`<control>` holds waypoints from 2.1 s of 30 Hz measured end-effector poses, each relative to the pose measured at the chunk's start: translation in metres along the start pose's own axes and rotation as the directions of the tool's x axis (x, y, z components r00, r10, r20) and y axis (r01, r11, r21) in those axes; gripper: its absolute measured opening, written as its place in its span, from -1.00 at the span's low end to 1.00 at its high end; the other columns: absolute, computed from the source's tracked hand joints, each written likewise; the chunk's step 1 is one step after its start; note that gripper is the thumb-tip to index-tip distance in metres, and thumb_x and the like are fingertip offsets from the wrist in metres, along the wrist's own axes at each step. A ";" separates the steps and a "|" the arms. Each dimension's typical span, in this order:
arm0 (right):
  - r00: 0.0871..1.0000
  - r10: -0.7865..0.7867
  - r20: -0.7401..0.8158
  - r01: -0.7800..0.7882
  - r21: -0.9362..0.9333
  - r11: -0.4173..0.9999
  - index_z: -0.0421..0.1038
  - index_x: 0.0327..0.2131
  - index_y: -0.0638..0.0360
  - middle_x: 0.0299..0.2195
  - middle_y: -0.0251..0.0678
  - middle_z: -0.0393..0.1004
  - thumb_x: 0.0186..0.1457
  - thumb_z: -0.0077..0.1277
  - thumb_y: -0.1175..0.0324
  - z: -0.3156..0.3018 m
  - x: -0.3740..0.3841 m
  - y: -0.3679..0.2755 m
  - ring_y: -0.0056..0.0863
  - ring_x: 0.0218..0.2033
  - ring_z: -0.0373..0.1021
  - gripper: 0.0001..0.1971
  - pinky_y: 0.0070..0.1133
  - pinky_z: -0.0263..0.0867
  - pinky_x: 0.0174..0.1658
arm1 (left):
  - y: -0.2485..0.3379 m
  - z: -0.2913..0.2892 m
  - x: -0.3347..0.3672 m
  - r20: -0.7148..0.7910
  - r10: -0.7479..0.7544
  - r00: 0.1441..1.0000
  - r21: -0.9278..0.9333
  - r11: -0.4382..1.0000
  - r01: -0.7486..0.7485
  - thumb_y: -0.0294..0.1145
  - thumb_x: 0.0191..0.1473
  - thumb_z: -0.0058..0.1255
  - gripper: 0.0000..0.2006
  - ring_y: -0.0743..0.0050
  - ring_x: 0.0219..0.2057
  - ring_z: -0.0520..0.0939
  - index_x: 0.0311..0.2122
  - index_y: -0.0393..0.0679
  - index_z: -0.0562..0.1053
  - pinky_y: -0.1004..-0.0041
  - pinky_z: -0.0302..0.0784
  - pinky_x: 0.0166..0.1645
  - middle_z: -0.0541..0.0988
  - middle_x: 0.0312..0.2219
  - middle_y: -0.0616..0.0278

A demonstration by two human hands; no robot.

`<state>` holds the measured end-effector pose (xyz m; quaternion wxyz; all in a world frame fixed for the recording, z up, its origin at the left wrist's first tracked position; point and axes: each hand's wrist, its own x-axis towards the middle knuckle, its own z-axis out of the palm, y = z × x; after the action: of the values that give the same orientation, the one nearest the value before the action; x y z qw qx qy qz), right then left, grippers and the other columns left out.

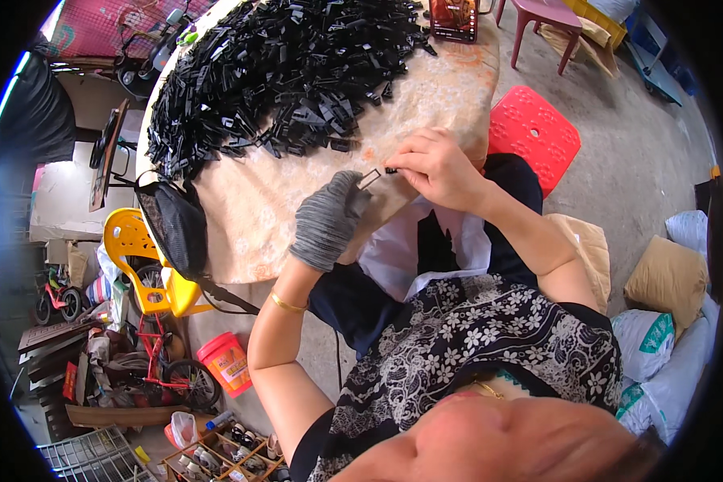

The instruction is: Assembling small black plastic components on a table.

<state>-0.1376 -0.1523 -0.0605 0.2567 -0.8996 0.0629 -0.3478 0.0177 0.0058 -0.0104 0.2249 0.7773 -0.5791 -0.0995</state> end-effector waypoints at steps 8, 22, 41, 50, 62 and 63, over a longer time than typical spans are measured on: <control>1.000 0.030 0.004 -0.030 0.178 0.984 0.50 -0.37 0.04 -0.40 -0.43 0.50 -0.14 0.12 0.44 0.002 0.004 0.004 -0.42 -0.25 0.37 -0.83 -0.47 0.15 -0.08 | -0.008 -0.002 0.001 0.052 0.012 0.999 -0.078 0.997 -0.008 -0.42 -0.02 0.06 -0.79 0.13 -0.37 0.62 -0.23 -0.18 0.52 0.38 0.49 -0.24 0.58 -0.40 -0.01; 0.999 0.014 -0.042 -0.007 0.165 0.986 0.52 -0.40 0.04 -0.43 -0.43 0.50 -0.14 0.13 0.44 0.004 0.001 0.003 -0.43 -0.29 0.39 -0.86 -0.48 0.19 -0.10 | 0.014 -0.012 0.007 0.130 0.057 0.990 0.222 0.971 -0.085 -0.29 -0.05 0.05 -0.78 0.02 -0.41 0.58 -0.25 -0.09 0.52 0.25 0.48 -0.33 0.57 -0.46 0.02; 0.992 -0.045 -0.119 0.037 -0.070 0.997 0.47 -0.40 0.07 -0.37 -0.43 0.44 -0.19 0.15 0.39 0.005 -0.014 -0.003 -0.37 -0.26 0.38 -0.82 -0.41 0.19 -0.09 | 0.043 -0.008 0.051 0.391 0.223 0.893 0.417 0.822 -0.388 -0.32 -0.04 -0.03 -0.82 0.03 -0.51 0.58 -0.43 -0.23 0.45 0.20 0.48 -0.40 0.53 -0.59 -0.04; 0.981 -0.048 -0.188 0.039 -0.053 0.998 0.46 -0.40 0.09 -0.34 -0.43 0.45 -0.17 0.14 0.40 0.010 -0.019 0.004 -0.41 -0.23 0.36 -0.83 -0.39 0.16 -0.05 | 0.033 -0.002 0.053 0.386 0.225 0.895 0.412 0.826 -0.386 -0.26 -0.08 0.04 -0.78 0.00 -0.50 0.57 -0.43 -0.22 0.45 0.19 0.47 -0.39 0.52 -0.59 -0.02; 0.949 0.086 0.303 -0.246 0.542 0.803 0.40 -0.21 0.13 -0.43 -0.36 0.50 -0.12 0.13 0.44 -0.006 -0.003 -0.014 -0.37 -0.31 0.41 -0.69 -0.45 0.13 -0.06 | 0.030 0.005 0.004 0.201 0.085 0.976 -0.093 0.993 -0.068 -0.33 -0.22 0.31 -0.17 0.22 -0.51 0.61 0.19 -0.11 0.14 0.37 0.50 -0.35 0.55 -0.57 0.12; 0.963 0.049 0.267 -0.182 0.500 0.846 0.40 -0.23 0.14 -0.44 -0.35 0.50 -0.13 0.15 0.44 -0.008 -0.004 -0.015 -0.37 -0.31 0.40 -0.69 -0.45 0.13 -0.05 | 0.033 0.000 0.002 0.284 0.071 0.956 -0.083 0.995 -0.050 -0.32 -0.24 0.32 -0.12 0.22 -0.50 0.62 0.22 -0.12 0.10 0.36 0.51 -0.35 0.56 -0.50 0.13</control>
<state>-0.1465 -0.1410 -0.0502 0.5167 -0.8267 -0.0111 -0.2224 -0.0102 -0.0038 0.0048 0.1708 0.7276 -0.6249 -0.2256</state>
